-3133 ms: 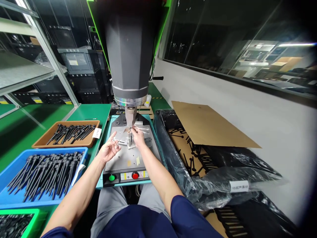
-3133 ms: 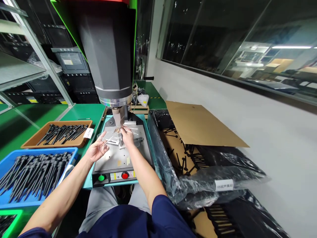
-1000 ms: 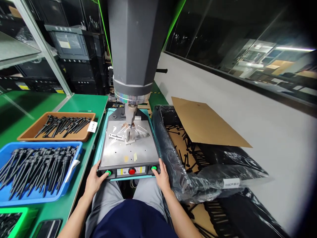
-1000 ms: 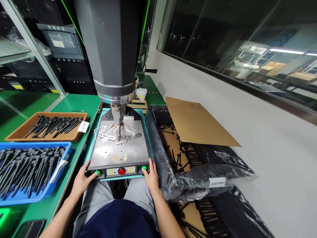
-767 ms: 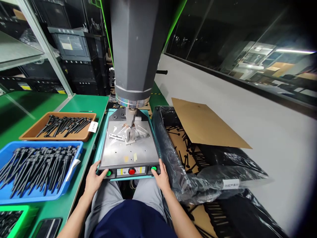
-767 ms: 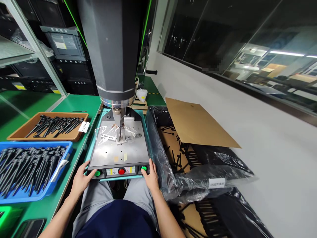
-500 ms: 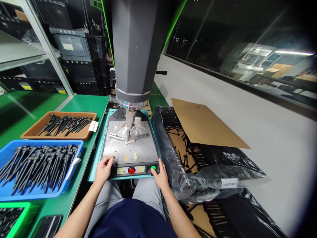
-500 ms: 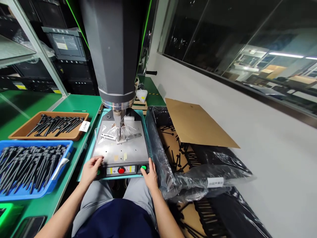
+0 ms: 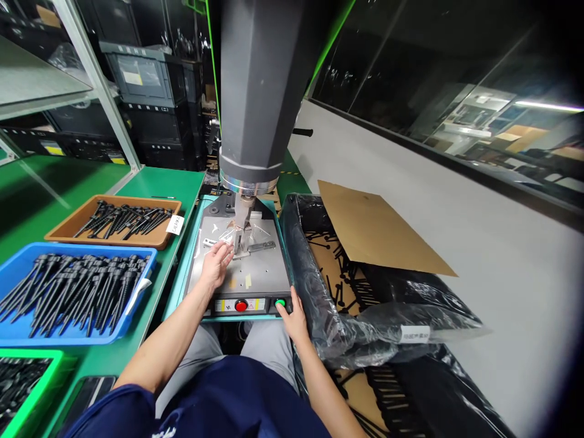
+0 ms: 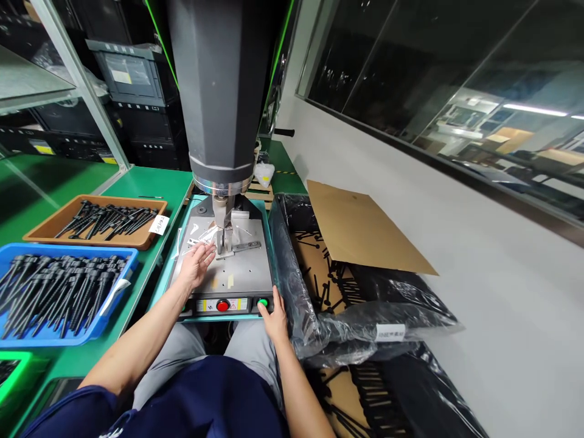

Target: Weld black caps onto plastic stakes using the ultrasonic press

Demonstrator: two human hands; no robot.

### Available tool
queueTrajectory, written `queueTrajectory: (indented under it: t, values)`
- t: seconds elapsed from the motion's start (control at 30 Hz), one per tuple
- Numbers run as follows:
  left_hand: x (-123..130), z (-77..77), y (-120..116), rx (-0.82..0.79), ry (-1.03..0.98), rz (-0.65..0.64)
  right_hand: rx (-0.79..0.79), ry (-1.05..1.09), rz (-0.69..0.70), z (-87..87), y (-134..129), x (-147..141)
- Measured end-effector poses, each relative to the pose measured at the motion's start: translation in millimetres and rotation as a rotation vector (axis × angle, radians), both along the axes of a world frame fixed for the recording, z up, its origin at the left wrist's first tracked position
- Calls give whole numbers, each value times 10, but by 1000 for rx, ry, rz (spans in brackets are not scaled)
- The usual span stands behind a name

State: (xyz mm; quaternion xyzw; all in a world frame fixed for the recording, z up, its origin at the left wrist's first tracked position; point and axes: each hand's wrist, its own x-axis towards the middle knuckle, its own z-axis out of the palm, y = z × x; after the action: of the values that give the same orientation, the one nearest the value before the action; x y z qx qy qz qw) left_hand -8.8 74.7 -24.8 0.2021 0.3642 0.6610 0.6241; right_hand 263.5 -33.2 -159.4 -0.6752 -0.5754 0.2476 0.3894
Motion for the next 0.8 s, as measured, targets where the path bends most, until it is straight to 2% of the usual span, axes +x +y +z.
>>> queueTrajectory:
  t: [0.13,0.2,0.27,0.33,0.47,0.53,0.6,0.67,0.8]
  values:
    - [-10,47,-72,-69,39,-4,58,19,-98,139,-8,-70]
    - [-19,20,-141,-85,80,-6,164,11,-174,255,-27,-160]
    - [-24,6,-207,-81,100,-15,271,44,-186,377,-42,-304]
    - [-20,34,-257,-78,77,-31,274,159,-91,479,-32,-506]
    - [16,192,-293,-69,-18,-79,-36,512,319,612,128,-1028]
    - [36,281,-289,-71,-89,-97,-124,565,488,688,296,-1282]
    - [49,358,-284,-93,-160,-101,-64,500,537,794,517,-1486]
    - [53,421,-287,-114,-201,-94,76,429,455,922,771,-1623]
    - [35,500,-316,-101,-185,-83,312,375,114,1174,1257,-1701]
